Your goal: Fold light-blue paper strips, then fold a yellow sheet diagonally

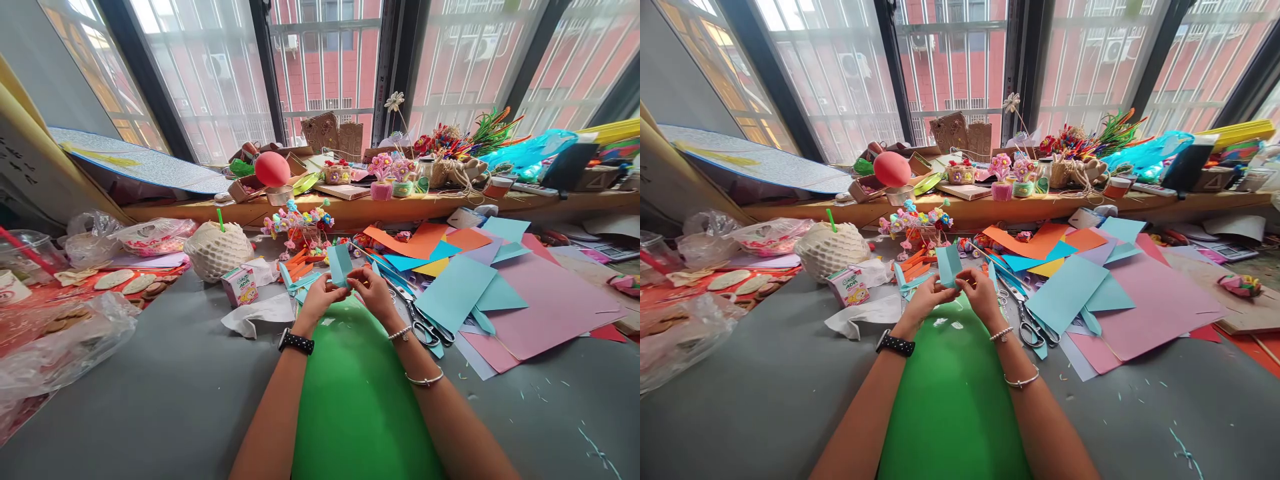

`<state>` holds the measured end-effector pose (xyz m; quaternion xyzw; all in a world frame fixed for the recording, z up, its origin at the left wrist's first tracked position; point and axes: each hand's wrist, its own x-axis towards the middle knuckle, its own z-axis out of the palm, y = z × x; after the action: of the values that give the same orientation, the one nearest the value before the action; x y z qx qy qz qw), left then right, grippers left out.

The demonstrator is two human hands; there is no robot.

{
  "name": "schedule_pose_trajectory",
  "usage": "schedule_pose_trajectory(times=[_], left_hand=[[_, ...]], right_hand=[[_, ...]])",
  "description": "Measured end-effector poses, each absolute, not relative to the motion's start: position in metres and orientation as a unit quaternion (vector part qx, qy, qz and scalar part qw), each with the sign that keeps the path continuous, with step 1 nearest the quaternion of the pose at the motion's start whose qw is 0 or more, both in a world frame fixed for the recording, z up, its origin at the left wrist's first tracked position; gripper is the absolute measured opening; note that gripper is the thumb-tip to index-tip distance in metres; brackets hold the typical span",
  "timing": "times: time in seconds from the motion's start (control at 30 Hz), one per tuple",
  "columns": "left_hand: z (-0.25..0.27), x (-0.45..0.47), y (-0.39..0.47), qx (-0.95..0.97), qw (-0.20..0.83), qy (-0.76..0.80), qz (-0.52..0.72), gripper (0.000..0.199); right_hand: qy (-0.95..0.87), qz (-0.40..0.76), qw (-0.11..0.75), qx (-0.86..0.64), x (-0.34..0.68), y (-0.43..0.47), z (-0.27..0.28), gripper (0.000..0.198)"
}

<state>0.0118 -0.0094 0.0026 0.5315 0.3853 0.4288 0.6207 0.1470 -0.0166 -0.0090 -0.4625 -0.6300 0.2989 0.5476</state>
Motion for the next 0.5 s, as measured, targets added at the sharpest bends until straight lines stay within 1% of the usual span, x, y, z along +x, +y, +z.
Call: schedule_pose_trajectory(times=[0.17,0.27,0.37,0.5], left_hand=[[0.0067,0.0107,-0.0116,0.538,0.614,0.413,0.404,0.050],[0.0092,0.0112,-0.0134,0.558,0.586,0.432,0.397,0.048],[0.0103,0.0118,-0.0142,0.576,0.563,0.429,0.409,0.041],[0.0091,0.0114,-0.0128,0.566,0.572,0.412,0.427,0.041]], right_hand=[[-0.633,0.273,0.547,-0.474,0.1468,-0.0182,-0.0082,0.014],[-0.643,0.261,0.538,-0.479,0.1472,-0.0183,-0.0074,0.014],[-0.653,0.269,0.528,-0.471,0.1467,-0.0177,-0.0074,0.014],[-0.648,0.300,0.534,-0.453,0.1465,-0.0161,-0.0100,0.018]])
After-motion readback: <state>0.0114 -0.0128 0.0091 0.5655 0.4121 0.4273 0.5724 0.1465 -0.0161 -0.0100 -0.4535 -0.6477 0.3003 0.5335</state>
